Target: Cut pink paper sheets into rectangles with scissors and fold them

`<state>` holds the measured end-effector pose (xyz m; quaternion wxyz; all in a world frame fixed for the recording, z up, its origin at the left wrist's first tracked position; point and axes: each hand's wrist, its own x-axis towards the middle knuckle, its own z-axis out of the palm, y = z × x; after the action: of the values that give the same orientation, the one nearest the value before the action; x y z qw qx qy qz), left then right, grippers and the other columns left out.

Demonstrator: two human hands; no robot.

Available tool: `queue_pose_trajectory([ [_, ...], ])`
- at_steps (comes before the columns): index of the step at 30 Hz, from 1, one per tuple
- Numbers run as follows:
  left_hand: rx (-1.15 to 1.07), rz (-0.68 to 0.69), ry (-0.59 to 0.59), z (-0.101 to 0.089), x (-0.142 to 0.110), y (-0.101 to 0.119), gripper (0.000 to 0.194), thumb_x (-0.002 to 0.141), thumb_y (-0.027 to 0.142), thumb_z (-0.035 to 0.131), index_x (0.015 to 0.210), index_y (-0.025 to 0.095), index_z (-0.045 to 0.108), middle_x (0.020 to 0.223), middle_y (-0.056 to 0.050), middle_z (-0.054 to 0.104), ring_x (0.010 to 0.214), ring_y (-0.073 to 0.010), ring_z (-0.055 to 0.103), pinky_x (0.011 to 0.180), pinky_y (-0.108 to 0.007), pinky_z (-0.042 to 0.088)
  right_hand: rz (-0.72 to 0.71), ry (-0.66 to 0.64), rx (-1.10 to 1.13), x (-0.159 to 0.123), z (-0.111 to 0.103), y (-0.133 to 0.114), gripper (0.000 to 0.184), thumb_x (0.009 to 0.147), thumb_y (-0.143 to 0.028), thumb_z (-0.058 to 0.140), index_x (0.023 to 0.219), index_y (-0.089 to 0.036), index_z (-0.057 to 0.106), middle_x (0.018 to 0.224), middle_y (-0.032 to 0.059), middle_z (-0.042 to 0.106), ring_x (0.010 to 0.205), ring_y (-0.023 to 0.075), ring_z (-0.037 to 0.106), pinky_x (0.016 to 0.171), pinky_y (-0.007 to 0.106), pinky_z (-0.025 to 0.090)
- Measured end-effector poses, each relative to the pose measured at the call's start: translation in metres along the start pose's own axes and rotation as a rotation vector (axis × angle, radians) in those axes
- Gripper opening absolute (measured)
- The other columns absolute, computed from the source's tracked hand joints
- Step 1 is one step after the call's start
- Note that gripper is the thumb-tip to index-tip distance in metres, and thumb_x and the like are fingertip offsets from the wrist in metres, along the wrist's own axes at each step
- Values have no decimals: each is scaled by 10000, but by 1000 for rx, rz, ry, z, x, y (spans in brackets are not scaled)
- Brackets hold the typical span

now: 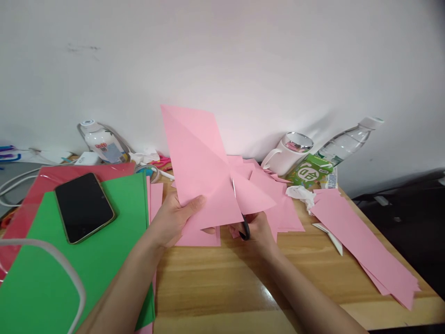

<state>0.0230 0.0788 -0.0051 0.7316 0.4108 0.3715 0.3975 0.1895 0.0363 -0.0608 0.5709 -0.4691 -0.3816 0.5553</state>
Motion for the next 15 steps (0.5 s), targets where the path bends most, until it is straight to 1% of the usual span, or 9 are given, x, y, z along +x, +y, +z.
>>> queue_pose_trajectory([
  [2, 1, 1, -20, 0, 0, 0, 435, 710, 221, 690, 1115, 132, 557, 811, -73, 697, 599, -191, 645, 469, -349, 588, 12, 6, -26, 0, 0, 0, 174, 584, -157, 650, 508, -162, 493, 415, -48, 455, 395, 74, 359, 387, 227, 253],
  [5, 9, -5, -37, -1, 0, 0, 362, 710, 231, 687, 1046, 125, 604, 789, -75, 700, 627, -211, 656, 484, -352, 589, 14, 22, -33, 0, -1, -1, 127, 557, -129, 615, 523, -166, 499, 390, -57, 443, 369, 70, 345, 366, 221, 235],
  [7, 14, -11, -30, -1, 0, 0, 367, 703, 225, 693, 1046, 126, 606, 796, -75, 702, 627, -214, 658, 484, -357, 590, 4, 20, -23, 1, -1, -2, 78, 545, -109, 580, 564, -163, 526, 372, -67, 435, 355, 70, 337, 355, 216, 230],
  [10, 15, -14, -8, 0, 0, 1, 396, 697, 210, 698, 1066, 119, 590, 818, -79, 701, 628, -210, 655, 478, -356, 591, -8, -1, -1, 1, 0, -5, 131, 536, -85, 550, 643, -160, 570, 361, -81, 431, 354, 74, 331, 346, 212, 239],
  [12, 18, -14, 6, 1, 0, 1, 428, 691, 203, 703, 1088, 112, 571, 846, -87, 698, 641, -213, 655, 476, -360, 592, -9, -21, 14, 1, 0, -7, 119, 531, -76, 545, 603, -169, 563, 366, -78, 433, 368, 78, 339, 347, 212, 255],
  [13, 20, -15, 13, 1, 0, 2, 450, 689, 200, 706, 1104, 111, 558, 865, -91, 696, 652, -217, 655, 476, -364, 592, -8, -29, 15, 1, 0, -7, 101, 531, -76, 541, 550, -175, 542, 364, -73, 429, 371, 79, 342, 348, 214, 262],
  [15, 25, -18, 32, 2, -1, 2, 508, 680, 193, 713, 1144, 114, 522, 890, -96, 691, 655, -216, 653, 469, -369, 592, -21, -28, -8, 1, 1, -8, 136, 540, -94, 537, 455, -186, 484, 354, -62, 417, 368, 80, 345, 349, 221, 270],
])
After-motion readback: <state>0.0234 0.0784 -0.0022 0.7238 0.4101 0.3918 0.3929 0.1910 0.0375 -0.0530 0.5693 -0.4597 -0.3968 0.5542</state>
